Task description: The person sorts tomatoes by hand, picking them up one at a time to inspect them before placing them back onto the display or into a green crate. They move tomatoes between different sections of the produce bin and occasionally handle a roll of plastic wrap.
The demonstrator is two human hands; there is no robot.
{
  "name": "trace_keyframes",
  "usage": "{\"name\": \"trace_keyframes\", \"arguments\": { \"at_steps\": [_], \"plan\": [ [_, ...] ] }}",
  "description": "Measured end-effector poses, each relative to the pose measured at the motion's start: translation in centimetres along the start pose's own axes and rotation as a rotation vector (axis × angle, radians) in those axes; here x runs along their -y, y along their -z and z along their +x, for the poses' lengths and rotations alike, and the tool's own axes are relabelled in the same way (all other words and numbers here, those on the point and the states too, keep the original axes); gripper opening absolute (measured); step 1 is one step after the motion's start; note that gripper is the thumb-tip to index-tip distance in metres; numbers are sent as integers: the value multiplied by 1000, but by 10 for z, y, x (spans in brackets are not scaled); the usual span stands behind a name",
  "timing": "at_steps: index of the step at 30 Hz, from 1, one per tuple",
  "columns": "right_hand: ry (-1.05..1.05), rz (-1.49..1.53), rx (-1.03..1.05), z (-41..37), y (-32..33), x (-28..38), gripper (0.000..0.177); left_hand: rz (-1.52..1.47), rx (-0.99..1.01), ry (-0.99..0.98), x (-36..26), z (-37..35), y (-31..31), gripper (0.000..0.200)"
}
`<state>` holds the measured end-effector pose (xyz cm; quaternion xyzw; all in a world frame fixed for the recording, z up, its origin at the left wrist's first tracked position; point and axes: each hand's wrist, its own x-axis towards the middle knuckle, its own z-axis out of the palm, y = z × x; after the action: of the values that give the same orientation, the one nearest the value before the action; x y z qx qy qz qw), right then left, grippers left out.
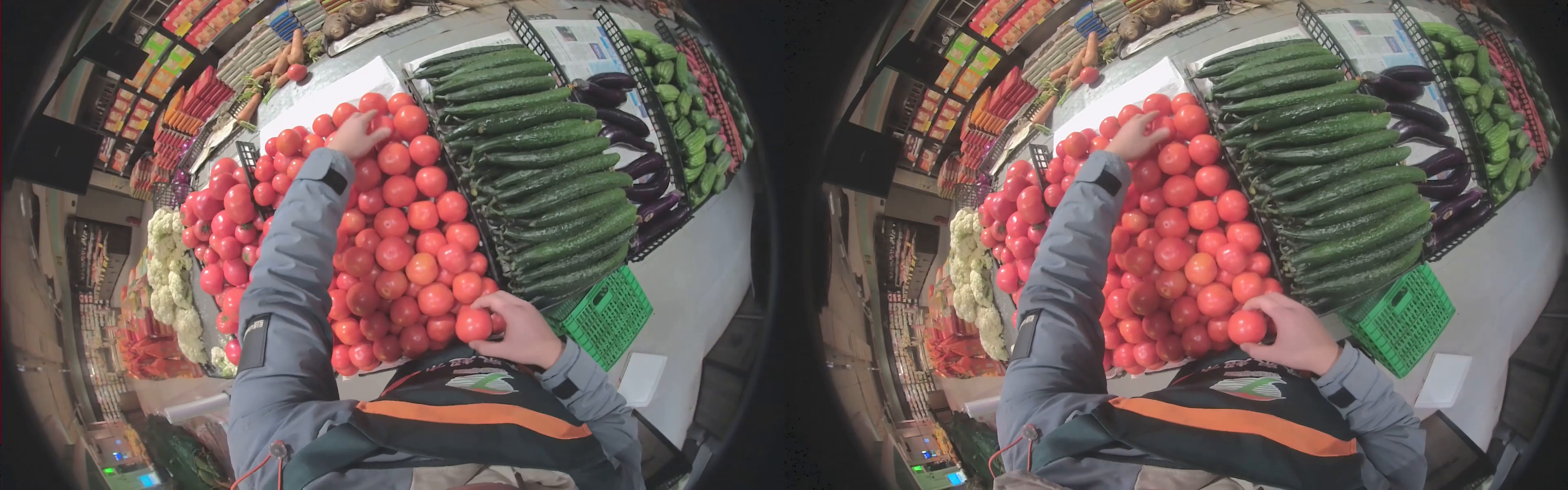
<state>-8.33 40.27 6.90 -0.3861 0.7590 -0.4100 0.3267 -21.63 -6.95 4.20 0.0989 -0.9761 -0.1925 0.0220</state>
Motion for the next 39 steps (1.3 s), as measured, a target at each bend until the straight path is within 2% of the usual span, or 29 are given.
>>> {"name": "trace_keyframes", "arguments": {
  "at_steps": [2, 5, 8, 14, 17, 20, 26, 28, 32, 34, 35, 37, 38, 39],
  "plan": [
    [6, -4, -5, 0, 0, -1, 52, 9, 18, -13, -10, -5, -4, 66],
    [43, 9, -44, -2, -2, -5, 51, -50, 14, 76, -13, -5, -9, 66],
    [33, 18, -45, -4, -3, -7, 50, -106, 4, 88, -9, -2, -8, 63],
    [8, 7, -49, -7, -4, -8, 50, -283, 63, 65, -3, 0, -5, 42],
    [4, 12, -49, -8, -5, -8, 52, -280, 72, 60, 0, 4, -3, 44],
    [33, 16, -64, -8, -7, -8, 51, -336, -32, 79, 9, 2, -1, 43],
    [15, 10, -56, -6, -6, -4, 51, -273, -115, 76, 9, -6, 8, 38],
    [41, 22, -87, -5, -6, -5, 50, -233, -204, 38, 8, -8, 10, 37],
    [13, 75, -116, 14, -3, 0, 47, -304, -376, -110, -61, -71, 26, 27],
    [35, 256, -223, 36, -5, 4, 45, -439, -125, -293, -106, -122, 33, 19],
    [38, 303, -244, 44, -7, 10, 45, -473, -61, -334, -126, -147, 33, 17],
    [74, 132, -419, 63, -8, 29, 45, -533, 196, -229, -157, -190, 30, 44],
    [88, 90, -454, 71, -12, 36, 45, -547, 255, -195, -165, -206, 27, 52],
    [130, 39, -490, 79, -18, 41, 44, -642, 269, -139, -166, -215, 22, 50]
  ]
}}
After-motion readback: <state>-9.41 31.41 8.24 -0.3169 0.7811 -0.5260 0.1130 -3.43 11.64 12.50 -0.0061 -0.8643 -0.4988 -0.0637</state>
